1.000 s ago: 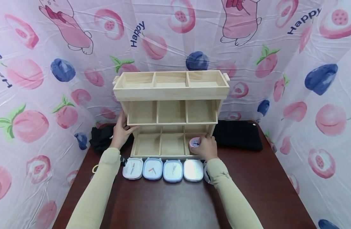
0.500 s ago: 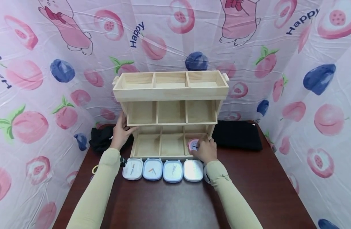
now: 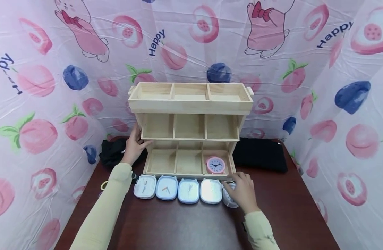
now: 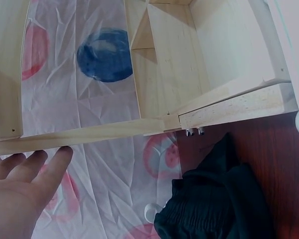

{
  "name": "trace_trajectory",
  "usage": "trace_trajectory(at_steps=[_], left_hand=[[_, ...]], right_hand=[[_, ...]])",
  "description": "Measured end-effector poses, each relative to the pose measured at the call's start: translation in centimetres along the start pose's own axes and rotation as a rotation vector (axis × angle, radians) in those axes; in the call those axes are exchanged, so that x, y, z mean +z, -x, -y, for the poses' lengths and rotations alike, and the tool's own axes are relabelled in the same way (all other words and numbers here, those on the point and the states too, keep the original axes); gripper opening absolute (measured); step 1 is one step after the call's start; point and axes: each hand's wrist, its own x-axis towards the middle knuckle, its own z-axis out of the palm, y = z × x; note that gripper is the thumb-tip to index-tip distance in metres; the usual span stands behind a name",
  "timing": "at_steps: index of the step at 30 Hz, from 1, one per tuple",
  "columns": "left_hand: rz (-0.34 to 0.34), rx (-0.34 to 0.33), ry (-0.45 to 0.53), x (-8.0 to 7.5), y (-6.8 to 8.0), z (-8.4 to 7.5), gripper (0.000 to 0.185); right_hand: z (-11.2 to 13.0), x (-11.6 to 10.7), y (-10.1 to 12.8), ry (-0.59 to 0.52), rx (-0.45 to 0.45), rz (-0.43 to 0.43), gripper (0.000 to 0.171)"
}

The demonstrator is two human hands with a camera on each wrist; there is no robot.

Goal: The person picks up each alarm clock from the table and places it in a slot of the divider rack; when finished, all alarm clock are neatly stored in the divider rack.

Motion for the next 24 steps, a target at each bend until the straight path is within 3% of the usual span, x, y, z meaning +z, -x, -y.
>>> trace_trajectory(at_steps=[6, 9, 17, 24], left_hand=[[0.019, -0.015, 0.012, 0.3, 0.3, -0.1, 0.112], [0.018, -0.021, 0.012, 0.3, 0.3, -0.2, 0.112], [0.017, -0.036, 0.005, 0.5, 0.0, -0.1, 0.11], [-0.006, -0.043, 0.005, 0.4, -0.2, -0.2, 0.109]], right_hand=[[-1.3, -1.8, 3.9, -0.022, 0.039, 0.281, 0.075], [-1.8, -1.9, 5.1, -0.044, 0.067, 0.363, 0.089], [-2.6, -0.2, 6.0, -0.098, 0.109, 0.311, 0.093], [-2.8, 1.5, 4.8, -0.039, 0.156, 0.316, 0.09]])
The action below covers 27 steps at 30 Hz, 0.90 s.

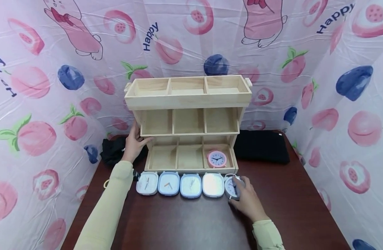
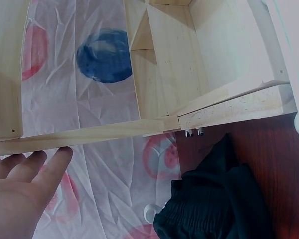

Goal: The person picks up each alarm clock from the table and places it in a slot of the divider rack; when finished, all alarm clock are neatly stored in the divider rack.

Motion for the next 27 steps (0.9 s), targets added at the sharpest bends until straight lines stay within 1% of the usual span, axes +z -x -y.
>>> trace_trajectory(at_steps=[5, 10, 15, 20, 24, 27], left_hand=[[-0.002, 0.011, 0.007, 0.0, 0.1, 0.0, 0.111], [-0.005, 0.005, -0.009, 0.1, 0.1, 0.1, 0.11], [-0.008, 0.007, -0.009, 0.2, 0.0, 0.2, 0.11], [-0.01, -0.003, -0.01, 0.2, 0.1, 0.1, 0.111], [-0.017, 0.003, -0.001, 0.2, 0.1, 0.1, 0.111], [-0.019, 0.013, -0.003, 0.2, 0.0, 0.1, 0.11]], right_hand=[[0.1, 0.3, -0.3, 0.031, -0.028, -0.026, 0.086], [-0.6, 0.7, -0.2, 0.02, -0.066, -0.098, 0.082], [-1.1, 0.8, 0.5, -0.009, -0.076, -0.149, 0.084], [-1.2, 0.8, 1.7, -0.02, -0.085, -0.188, 0.085], [-1.2, 0.9, 2.8, -0.035, -0.07, -0.244, 0.086], [-1.2, 0.7, 3.4, -0.051, -0.025, -0.293, 0.085]])
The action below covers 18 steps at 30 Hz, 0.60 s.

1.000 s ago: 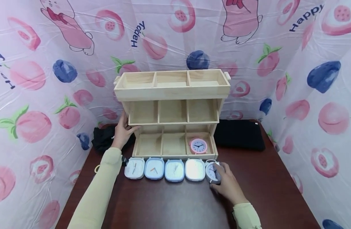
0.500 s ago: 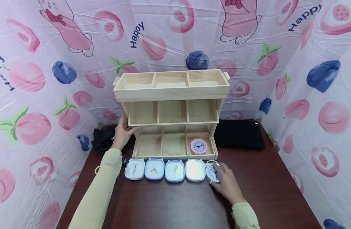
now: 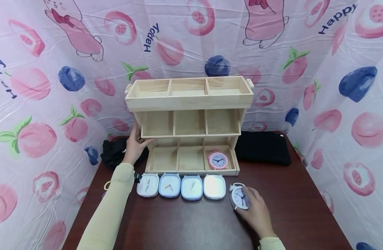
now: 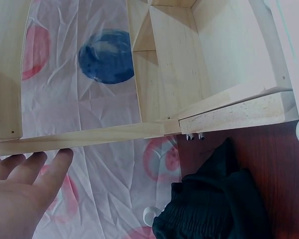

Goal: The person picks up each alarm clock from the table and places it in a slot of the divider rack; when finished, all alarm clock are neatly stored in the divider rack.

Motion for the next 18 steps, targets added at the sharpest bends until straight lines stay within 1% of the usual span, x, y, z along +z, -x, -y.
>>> trace_trajectory(at_steps=[2, 5, 7, 10, 13, 16, 18], left_hand=[[0.0, 0.002, 0.0, 0.0, 0.0, 0.0, 0.111], [-0.003, 0.006, -0.001, 0.0, 0.0, 0.1, 0.11], [-0.003, 0.008, 0.001, -0.1, 0.1, 0.1, 0.11], [-0.002, 0.007, 0.0, -0.1, 0.1, 0.2, 0.11], [-0.002, 0.002, 0.004, -0.2, 0.1, 0.1, 0.111], [0.004, -0.003, 0.005, -0.2, 0.0, 0.1, 0.111], [0.009, -0.002, 0.002, -0.2, -0.1, 0.1, 0.111]], right_hand=[[0.2, -0.2, 0.3, -0.01, 0.047, -0.035, 0.083], [0.7, -0.6, 0.6, -0.061, 0.131, -0.099, 0.08], [1.1, -0.8, 0.5, -0.103, 0.193, -0.149, 0.079], [2.0, -1.2, -0.3, -0.175, 0.251, -0.23, 0.078], [2.8, -1.3, -1.4, -0.227, 0.256, -0.301, 0.075], [3.8, -1.2, -2.6, -0.258, 0.218, -0.347, 0.073], [4.5, -1.0, -3.4, -0.285, 0.183, -0.364, 0.073]])
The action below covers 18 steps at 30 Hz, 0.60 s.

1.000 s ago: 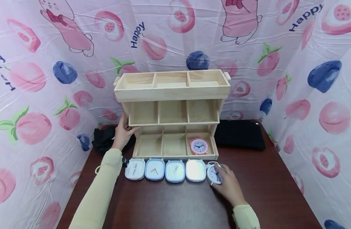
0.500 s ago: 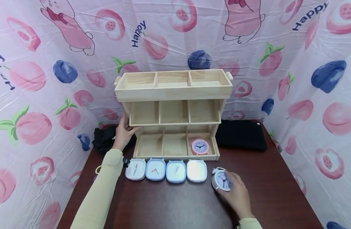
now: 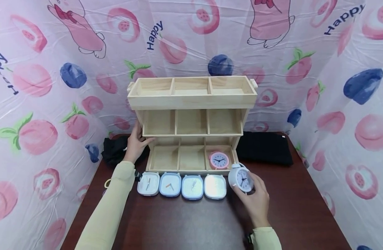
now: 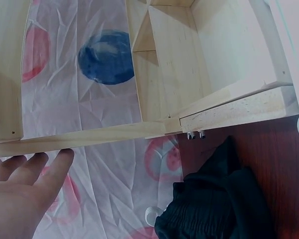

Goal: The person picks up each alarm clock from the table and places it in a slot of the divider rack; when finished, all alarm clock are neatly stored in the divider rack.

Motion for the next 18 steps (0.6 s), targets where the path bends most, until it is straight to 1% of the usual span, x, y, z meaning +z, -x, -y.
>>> trace_trajectory(at_steps=[4, 11, 16, 18], left_hand=[[-0.001, 0.005, 0.005, 0.0, -0.2, -0.1, 0.111], [-0.002, 0.013, 0.021, 0.1, 0.0, 0.2, 0.11], [-0.001, 0.022, 0.027, 0.1, 0.1, 0.3, 0.11], [-0.002, 0.02, 0.025, 0.1, 0.1, 0.3, 0.11]], right_hand=[[1.4, 1.4, -1.1, -0.045, -0.048, 0.014, 0.072], [3.2, 4.4, -2.6, -0.11, -0.148, 0.052, 0.066], [4.3, 6.6, -3.1, -0.115, -0.174, 0.12, 0.063], [4.8, 7.5, -3.1, -0.137, -0.198, 0.15, 0.062]])
